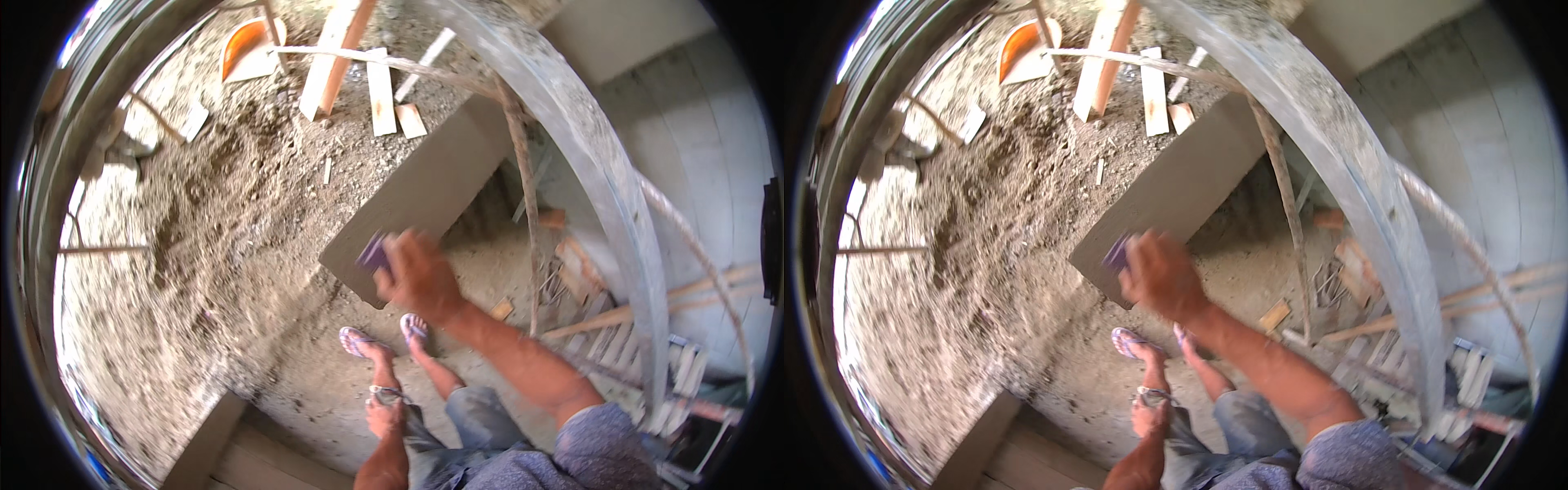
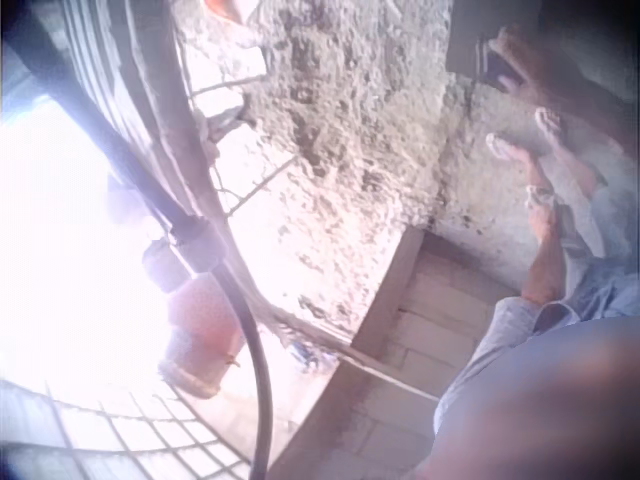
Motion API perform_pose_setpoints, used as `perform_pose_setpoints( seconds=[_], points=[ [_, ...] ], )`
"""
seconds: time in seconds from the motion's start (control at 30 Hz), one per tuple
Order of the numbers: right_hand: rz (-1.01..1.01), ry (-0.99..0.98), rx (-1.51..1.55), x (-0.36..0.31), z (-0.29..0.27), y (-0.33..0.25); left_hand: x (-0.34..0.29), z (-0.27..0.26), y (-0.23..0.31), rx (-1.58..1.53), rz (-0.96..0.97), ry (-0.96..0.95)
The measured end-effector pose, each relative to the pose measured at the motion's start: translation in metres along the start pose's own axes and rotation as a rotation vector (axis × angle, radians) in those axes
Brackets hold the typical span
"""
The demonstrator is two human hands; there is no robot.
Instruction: The person smooths the surface of a concrete stair using a purple sanding block. They repeatedly rub the block along the stair's face and edges, occasionally pausing to adjust their grip or position.
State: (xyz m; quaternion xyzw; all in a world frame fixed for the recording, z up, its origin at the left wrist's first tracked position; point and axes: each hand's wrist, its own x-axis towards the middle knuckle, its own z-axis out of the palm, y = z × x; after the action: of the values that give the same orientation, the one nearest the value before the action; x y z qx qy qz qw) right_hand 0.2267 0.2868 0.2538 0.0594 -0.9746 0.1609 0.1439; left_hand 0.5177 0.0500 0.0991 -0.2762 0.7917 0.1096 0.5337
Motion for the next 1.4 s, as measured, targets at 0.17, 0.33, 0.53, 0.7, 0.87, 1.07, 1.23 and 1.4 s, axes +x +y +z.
perform_pose_setpoints(
  seconds=[0.17,0.33,0.53,0.7,0.87,1.07,1.23,1.4],
  points=[
    [0.379,0.132,-0.046,0.041,-0.034,0.055,-0.004,-0.009,0.003,-0.012,0.029,0.018],
    [0.045,0.041,0.143,0.028,-0.006,-0.036,-0.007,-0.021,0.012,0.034,0.033,0.002],
    [0.396,0.072,-0.101,0.053,-0.02,0.086,0.002,-0.019,0.006,0.035,0.026,-0.009],
    [0.001,0.212,0.213,0.054,-0.002,-0.01,0.005,-0.03,0.017,0.04,0.043,-0.012],
    [0.032,0.08,0.043,0.047,0.029,0.002,0.01,-0.027,0.014,0.038,0.049,0.022],
    [0.613,0.116,-0.058,0.093,-0.028,0.114,0.001,-0.044,0.014,0.007,0.045,-0.01],
    [-0.001,-0.003,0.167,0.056,0.001,-0.043,0.009,-0.039,0.01,-0.001,0.009,-0.024],
    [0.293,-0.009,-0.166,0.054,0.001,0.058,0.001,-0.037,0.001,-0.033,0.011,-0.018]
  ],
)
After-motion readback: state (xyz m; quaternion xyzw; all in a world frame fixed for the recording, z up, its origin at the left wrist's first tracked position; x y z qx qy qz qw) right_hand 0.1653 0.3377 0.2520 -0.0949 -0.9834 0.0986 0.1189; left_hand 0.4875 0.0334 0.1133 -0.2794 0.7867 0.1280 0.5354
